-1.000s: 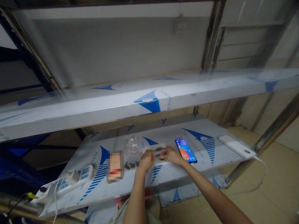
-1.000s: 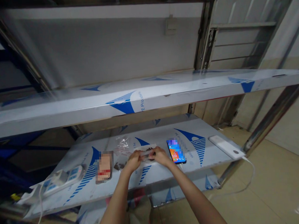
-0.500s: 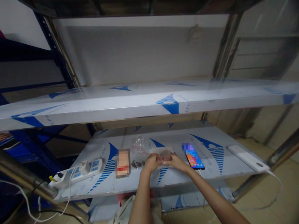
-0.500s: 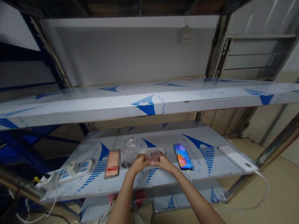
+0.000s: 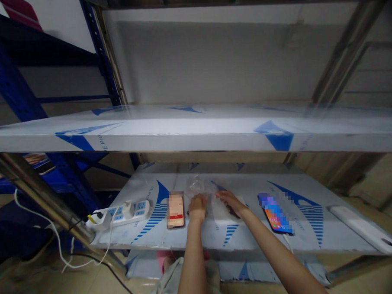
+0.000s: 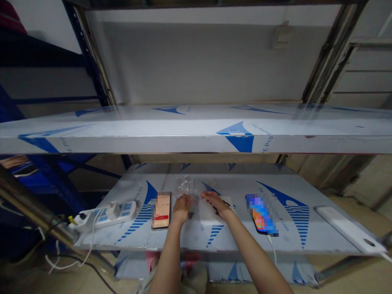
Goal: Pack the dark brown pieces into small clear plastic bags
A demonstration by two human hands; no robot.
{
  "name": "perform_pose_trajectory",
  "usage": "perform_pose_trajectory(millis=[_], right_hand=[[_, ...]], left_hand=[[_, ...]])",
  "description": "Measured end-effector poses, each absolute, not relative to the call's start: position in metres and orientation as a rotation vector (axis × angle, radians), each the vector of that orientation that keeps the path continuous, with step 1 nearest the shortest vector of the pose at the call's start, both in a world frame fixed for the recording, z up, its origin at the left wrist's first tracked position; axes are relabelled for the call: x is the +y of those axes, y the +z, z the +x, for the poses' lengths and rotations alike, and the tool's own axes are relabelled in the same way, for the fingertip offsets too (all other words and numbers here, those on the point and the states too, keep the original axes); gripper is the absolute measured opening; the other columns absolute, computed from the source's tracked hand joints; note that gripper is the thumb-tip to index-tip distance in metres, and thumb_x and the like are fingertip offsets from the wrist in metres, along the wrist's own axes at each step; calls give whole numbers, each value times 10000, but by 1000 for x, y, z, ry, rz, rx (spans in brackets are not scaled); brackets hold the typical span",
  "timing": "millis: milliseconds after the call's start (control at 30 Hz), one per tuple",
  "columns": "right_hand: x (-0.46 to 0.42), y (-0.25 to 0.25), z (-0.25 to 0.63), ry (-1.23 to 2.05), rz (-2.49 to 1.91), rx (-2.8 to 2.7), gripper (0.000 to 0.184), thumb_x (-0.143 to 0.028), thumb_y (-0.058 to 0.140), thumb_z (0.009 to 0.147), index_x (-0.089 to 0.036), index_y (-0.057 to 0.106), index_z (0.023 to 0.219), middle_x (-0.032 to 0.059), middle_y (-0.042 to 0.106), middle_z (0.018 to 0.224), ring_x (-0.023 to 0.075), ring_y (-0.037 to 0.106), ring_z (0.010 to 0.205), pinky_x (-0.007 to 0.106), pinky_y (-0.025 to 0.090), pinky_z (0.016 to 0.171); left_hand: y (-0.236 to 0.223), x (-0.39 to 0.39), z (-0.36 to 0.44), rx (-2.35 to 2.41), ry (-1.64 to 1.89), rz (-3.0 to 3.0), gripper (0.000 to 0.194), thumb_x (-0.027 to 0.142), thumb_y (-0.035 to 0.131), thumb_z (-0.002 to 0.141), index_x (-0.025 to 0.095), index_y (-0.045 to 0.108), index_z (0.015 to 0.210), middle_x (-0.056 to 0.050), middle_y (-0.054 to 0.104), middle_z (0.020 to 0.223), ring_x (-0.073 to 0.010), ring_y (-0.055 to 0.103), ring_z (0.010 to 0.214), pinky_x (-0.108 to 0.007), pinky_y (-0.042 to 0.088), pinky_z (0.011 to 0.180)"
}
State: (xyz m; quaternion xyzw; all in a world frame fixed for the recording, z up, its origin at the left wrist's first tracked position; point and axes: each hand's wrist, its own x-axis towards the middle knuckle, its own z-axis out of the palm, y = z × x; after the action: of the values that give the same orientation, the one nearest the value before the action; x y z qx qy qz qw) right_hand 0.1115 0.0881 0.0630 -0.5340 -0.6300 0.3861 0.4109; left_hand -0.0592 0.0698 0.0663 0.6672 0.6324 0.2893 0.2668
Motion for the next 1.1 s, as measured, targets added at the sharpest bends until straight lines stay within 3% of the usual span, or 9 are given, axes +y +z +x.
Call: perform_pose_trajectory(millis=[100,167,333,467,567,733,933,1100], right_hand=[[114,61,91,1064,-1316,-1493,336,-389,495,689,-178,591,932,60,635,901,138,574,690,228,429,572],[134,62,72,1079,-1321,-1425,366,-390,491,684,-169,563,968,67,639,882,143,580,664,237,428,550],[172,57,35,911,-1499,-1352,390,-373,539,647,-145,533,963,50,645,692,177,586,568,260,411,498],[160,37,33,440,-1708,-1481,312,-364,534,679,-157,569,910,104,648,797,227,606,732,283,416,597],[135,25,40,367,-1767,-1791,218,-365,506,712,-186,620,759,93,658,767,224,605,742,276,404,620],[113,25,44,555,-1799,-2052,128,-286,560,664,-196,646,696,35,669,763,169,598,762,217,381,619],[109,32,42,587,-1661,-1969,155,-232,493,705,-191,641,715,28,666,762,147,590,736,220,383,645],[90,57,52,506,-1471,-1926,195,-250,440,739,-191,623,708,27,647,710,155,573,685,246,392,647]], left_hand=[[54,70,-64,1975,452,1761,441,413,427,766,89,496,1057,-189,543,1056,-289,473,1019,-352,380,774],[46,70,-63,2031,293,1765,519,449,461,736,78,472,1099,-207,527,1076,-305,461,1036,-366,385,778],[36,71,-58,2105,242,1822,511,364,566,670,86,488,1092,-197,523,1070,-296,473,1016,-363,415,749],[37,73,-59,2085,241,1808,457,314,569,668,97,511,1067,-183,516,1082,-283,466,1027,-350,417,766],[39,73,-60,2067,228,1778,420,313,559,676,99,531,1037,-171,533,1061,-272,482,1010,-343,414,785],[41,67,-57,2150,272,1785,278,227,396,779,122,562,976,-137,570,1004,-238,523,960,-319,421,760],[48,61,-57,2114,438,1704,301,269,364,809,117,588,941,-158,587,973,-260,535,945,-328,407,740],[69,69,-63,1828,763,1646,386,363,298,839,159,625,848,-109,638,881,-200,588,815,-263,397,668]])
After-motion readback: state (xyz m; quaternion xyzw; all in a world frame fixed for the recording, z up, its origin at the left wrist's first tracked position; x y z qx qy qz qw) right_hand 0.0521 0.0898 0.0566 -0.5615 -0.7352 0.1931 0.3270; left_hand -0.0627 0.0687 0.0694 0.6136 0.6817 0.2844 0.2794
